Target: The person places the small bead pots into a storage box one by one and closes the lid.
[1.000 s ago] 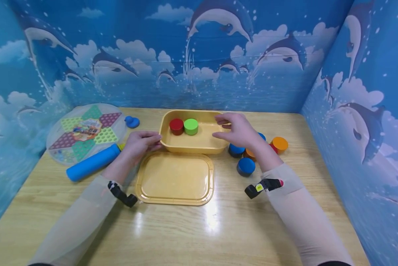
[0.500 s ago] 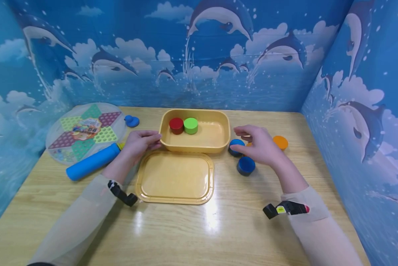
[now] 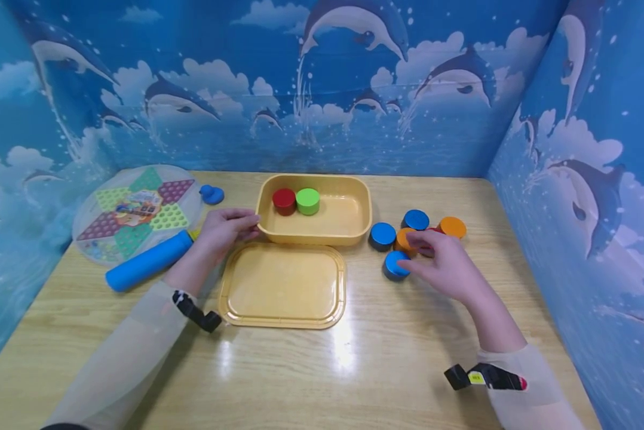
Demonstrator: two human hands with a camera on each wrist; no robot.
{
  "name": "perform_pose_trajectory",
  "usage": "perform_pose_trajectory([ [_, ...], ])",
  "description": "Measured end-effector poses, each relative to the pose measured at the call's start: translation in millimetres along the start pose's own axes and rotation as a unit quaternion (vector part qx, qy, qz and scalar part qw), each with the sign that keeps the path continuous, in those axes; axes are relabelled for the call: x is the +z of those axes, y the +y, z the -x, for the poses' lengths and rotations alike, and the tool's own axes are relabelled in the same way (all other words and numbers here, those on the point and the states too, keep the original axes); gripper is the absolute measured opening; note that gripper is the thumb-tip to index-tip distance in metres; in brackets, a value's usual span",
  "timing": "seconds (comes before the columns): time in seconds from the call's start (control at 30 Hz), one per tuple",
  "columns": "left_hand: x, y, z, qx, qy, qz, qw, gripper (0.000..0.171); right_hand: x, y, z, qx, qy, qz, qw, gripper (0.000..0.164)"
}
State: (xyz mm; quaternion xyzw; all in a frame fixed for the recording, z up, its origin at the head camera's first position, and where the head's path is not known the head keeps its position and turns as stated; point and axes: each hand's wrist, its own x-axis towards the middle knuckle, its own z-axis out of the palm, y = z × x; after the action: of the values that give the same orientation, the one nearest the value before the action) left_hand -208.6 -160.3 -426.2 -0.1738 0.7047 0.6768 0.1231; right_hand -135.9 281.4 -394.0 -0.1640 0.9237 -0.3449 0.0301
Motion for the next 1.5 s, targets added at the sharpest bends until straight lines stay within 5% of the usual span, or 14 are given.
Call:
perform_pose_trajectory([
  [0.23, -3.5, 2.6, -1.8, 0.0, 0.012, -0.015, 0.9998, 0.029, 8, 8, 13, 0.025, -0.004, -0.008, 1.0, 0.05],
  [0.57, -3.3, -0.2, -5.8, 0.009, 0.009, -0.022, 0.9997, 0.032, 30, 15, 14, 0.079, 0.001, -0.011, 0.997, 0.07],
  [0.93, -0.7, 0.0, -4.3, 0.003, 0.013, -0.03, 0.9995, 0.036, 45, 20, 17, 0.057, 0.044, 0.024, 0.997, 0.07],
  [1.2, 1.1, 0.2, -4.6, 0.002, 0.016, -0.027, 0.9995, 0.035, 32, 8, 21, 0.08, 0.04, -0.006, 0.996, 0.069],
  [1.5, 0.6, -1.0, -3.8, 0.005, 0.015, -0.019, 0.9997, 0.035, 11, -10, 4, 0.017, 0.054, -0.038, 0.998, 0.061],
])
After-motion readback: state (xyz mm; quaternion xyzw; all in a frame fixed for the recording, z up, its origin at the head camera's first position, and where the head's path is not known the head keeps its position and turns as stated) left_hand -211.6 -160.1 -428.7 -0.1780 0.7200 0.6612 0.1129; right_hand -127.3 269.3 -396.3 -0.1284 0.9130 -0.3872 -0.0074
